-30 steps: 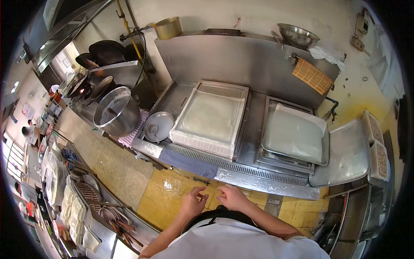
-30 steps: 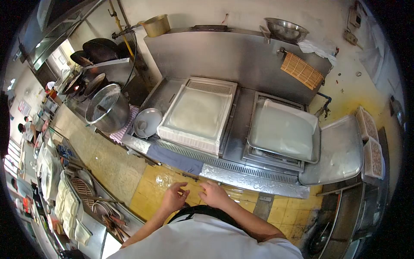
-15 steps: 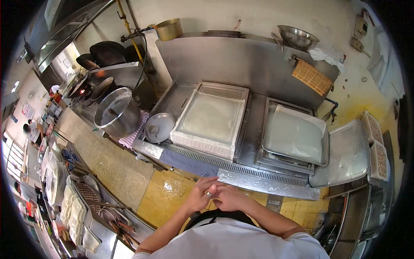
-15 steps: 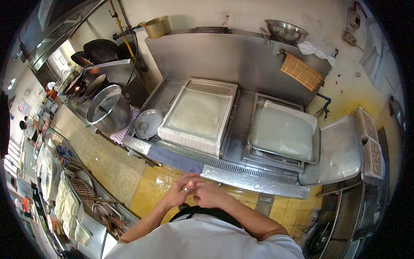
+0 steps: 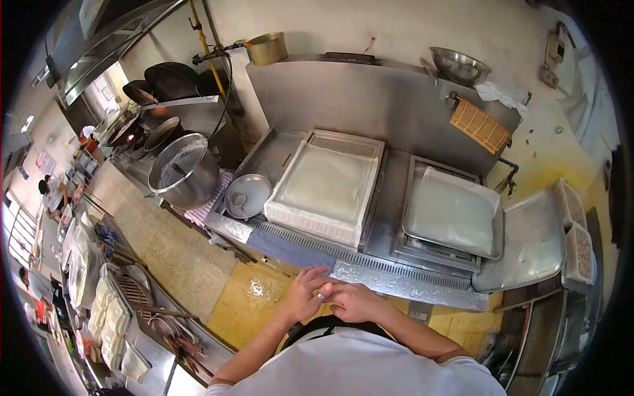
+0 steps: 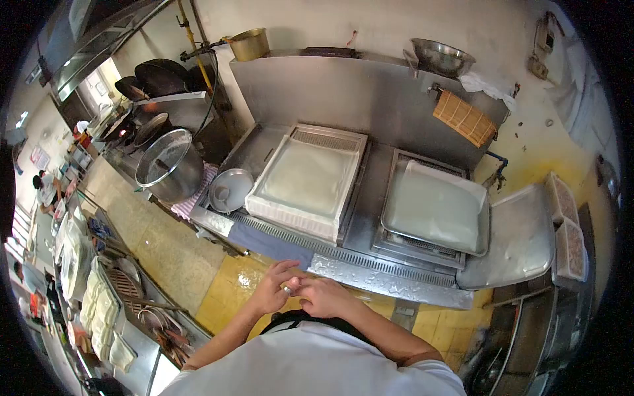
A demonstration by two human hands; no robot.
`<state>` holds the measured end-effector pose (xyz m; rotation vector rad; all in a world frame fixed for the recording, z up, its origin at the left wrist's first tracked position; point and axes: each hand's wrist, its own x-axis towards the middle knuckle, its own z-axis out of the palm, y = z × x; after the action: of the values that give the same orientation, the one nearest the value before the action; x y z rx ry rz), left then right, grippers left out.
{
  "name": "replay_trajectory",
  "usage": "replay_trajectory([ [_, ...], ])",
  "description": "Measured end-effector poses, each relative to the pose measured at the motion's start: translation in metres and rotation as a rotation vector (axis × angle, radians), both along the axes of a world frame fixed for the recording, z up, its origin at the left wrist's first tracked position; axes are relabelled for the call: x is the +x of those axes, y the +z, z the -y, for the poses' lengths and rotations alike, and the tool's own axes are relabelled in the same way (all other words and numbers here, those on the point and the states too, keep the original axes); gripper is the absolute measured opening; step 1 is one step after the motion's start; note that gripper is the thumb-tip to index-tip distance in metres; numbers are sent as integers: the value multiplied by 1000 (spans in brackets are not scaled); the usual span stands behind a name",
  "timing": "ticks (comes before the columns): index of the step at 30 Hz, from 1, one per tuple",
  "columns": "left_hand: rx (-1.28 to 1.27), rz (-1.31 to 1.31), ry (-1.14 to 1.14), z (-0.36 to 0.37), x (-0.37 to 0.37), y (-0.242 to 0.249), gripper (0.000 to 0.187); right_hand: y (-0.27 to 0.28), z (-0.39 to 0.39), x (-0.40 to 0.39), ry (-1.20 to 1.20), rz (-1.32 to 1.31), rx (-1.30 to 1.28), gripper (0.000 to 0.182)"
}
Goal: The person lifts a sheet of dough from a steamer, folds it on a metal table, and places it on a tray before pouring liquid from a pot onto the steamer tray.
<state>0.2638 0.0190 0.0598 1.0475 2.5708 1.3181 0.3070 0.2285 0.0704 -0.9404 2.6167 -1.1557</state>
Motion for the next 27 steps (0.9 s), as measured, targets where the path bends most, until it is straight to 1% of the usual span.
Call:
replay_trajectory([
  [1, -9, -7, -1, -1, 2, 5, 40, 2, 0, 0, -15, 38, 56, 26],
  [3, 45, 14, -19, -13, 9, 26, 43, 10, 2, -2, -43, 112, 170, 26],
  [4, 72, 22, -28, -18, 10, 34, 44, 7, 1, -3, -43, 93, 173, 26],
  [6, 75, 5, -30, -20, 8, 31, 45, 0, -1, -7, -44, 55, 178, 27],
  [10, 54, -25, 2, -16, -1, 20, 46, 15, -9, -7, -52, 25, 154, 27],
  [12, 54, -51, 26, -13, -5, 16, 40, 20, -15, -6, -48, 11, 131, 30],
  [13, 55, -63, 38, -13, -6, 15, 37, 16, -16, -6, -85, -23, 87, 31],
  [15, 63, -46, 75, -14, -7, 18, 38, 4, -19, -5, -155, -84, -1, 33],
  [22, 64, 7, 142, -18, -12, 14, 33, -2, -27, -12, -260, -122, -26, 30],
  [27, 34, -45, 135, -22, -37, 7, 27, -6, -39, -25, -366, -111, -50, 28],
])
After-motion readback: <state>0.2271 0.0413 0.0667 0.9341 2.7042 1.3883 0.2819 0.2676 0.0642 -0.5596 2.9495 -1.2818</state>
